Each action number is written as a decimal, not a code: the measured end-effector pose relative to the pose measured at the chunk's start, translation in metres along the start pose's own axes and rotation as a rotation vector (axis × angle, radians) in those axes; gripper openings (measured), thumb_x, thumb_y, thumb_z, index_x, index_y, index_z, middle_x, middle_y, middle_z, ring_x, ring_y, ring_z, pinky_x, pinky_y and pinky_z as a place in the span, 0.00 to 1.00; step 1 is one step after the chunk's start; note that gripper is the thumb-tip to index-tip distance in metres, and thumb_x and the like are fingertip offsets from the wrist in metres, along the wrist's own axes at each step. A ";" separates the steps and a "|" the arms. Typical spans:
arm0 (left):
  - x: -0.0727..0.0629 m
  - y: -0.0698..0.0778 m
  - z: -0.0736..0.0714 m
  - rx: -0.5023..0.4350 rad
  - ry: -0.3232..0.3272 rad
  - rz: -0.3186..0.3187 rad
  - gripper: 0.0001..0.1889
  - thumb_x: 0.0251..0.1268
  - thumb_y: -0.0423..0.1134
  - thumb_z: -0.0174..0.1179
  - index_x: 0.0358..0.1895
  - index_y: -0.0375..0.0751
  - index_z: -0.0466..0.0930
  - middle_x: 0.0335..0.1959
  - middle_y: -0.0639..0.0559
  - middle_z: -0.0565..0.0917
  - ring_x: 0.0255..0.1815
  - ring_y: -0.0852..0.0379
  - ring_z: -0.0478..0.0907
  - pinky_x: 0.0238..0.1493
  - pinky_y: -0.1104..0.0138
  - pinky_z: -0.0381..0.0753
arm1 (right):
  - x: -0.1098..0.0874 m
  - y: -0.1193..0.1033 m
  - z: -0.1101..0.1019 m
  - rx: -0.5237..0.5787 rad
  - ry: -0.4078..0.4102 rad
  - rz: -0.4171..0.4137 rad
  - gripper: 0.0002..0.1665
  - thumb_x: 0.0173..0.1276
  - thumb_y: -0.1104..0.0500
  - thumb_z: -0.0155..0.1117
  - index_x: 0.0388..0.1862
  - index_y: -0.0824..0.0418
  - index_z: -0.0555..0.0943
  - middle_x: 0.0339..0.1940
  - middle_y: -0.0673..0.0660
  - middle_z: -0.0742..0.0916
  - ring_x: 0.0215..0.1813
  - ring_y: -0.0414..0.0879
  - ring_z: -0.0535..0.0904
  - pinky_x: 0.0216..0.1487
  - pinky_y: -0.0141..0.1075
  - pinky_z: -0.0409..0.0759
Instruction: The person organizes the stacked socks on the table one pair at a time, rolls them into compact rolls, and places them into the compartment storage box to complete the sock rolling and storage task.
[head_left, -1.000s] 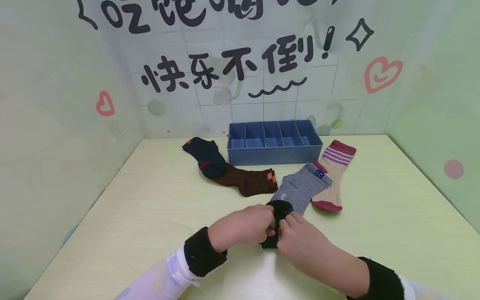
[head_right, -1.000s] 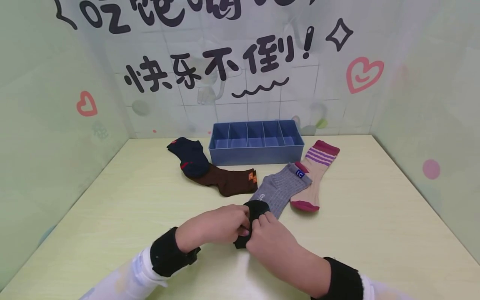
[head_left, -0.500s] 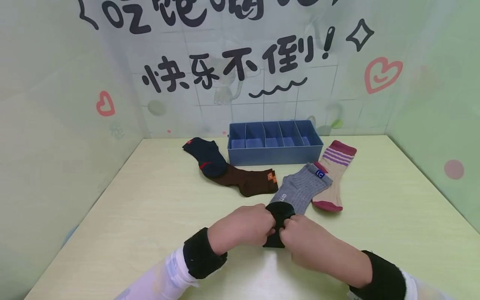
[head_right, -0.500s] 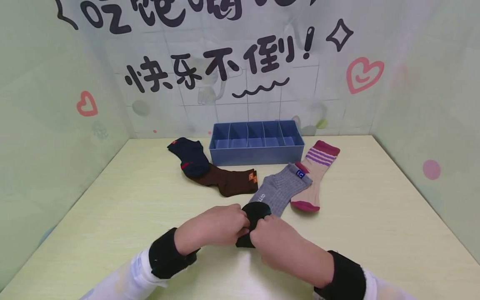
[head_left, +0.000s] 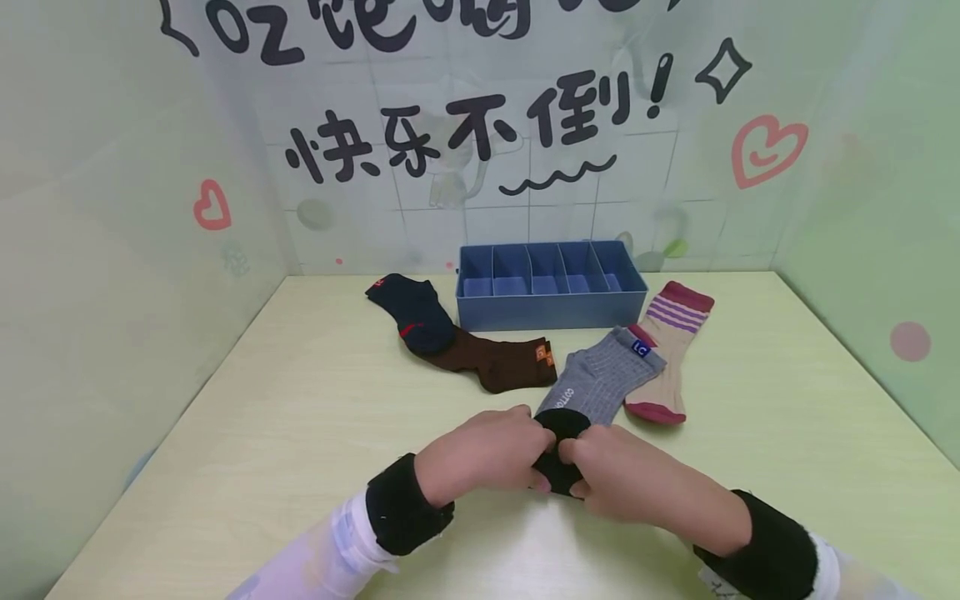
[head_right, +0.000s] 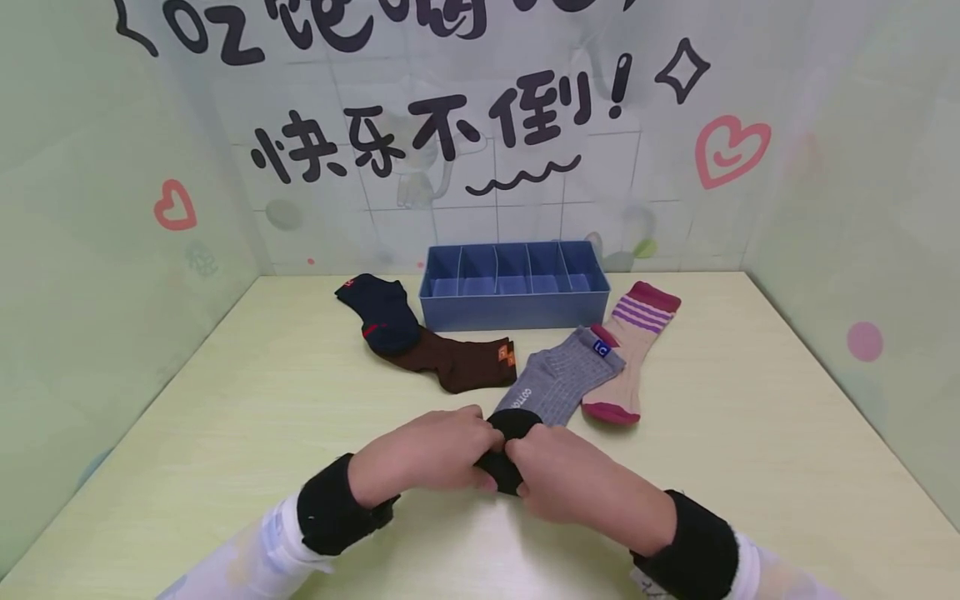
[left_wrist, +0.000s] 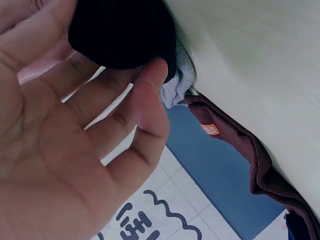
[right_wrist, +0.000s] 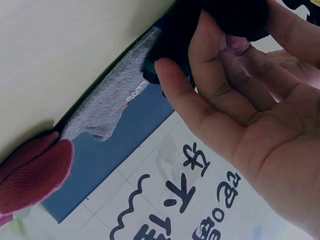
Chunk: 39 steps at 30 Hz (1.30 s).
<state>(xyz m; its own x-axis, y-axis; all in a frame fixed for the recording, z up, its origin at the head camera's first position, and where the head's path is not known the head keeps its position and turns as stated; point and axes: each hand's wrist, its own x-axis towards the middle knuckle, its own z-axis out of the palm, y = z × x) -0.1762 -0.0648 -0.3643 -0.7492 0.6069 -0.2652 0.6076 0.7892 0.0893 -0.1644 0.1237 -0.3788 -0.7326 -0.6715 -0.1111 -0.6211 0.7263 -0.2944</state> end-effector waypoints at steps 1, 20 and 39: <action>0.000 0.001 0.000 0.022 0.005 0.002 0.15 0.66 0.55 0.75 0.48 0.53 0.89 0.35 0.60 0.84 0.38 0.61 0.70 0.33 0.69 0.74 | 0.000 0.000 0.000 -0.003 -0.002 0.003 0.10 0.60 0.63 0.81 0.37 0.59 0.87 0.32 0.52 0.86 0.32 0.43 0.80 0.42 0.42 0.88; 0.003 -0.003 0.004 -0.098 -0.006 -0.049 0.12 0.74 0.48 0.69 0.31 0.49 0.83 0.22 0.58 0.73 0.24 0.61 0.68 0.27 0.68 0.67 | -0.001 -0.014 0.001 -0.180 -0.024 0.056 0.16 0.59 0.62 0.81 0.42 0.60 0.83 0.34 0.55 0.87 0.30 0.46 0.81 0.38 0.42 0.88; 0.007 0.001 0.006 -0.097 0.051 -0.108 0.11 0.77 0.48 0.64 0.37 0.49 0.76 0.24 0.57 0.77 0.24 0.60 0.74 0.26 0.66 0.71 | -0.007 -0.020 0.015 -0.427 0.123 -0.053 0.17 0.59 0.64 0.76 0.43 0.71 0.80 0.34 0.62 0.85 0.40 0.54 0.83 0.63 0.49 0.83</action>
<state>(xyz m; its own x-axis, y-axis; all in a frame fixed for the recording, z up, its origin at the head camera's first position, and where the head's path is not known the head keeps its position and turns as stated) -0.1790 -0.0608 -0.3722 -0.8229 0.5197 -0.2297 0.4960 0.8542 0.1558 -0.1422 0.1118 -0.3859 -0.7080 -0.7060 0.0147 -0.6993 0.7039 0.1243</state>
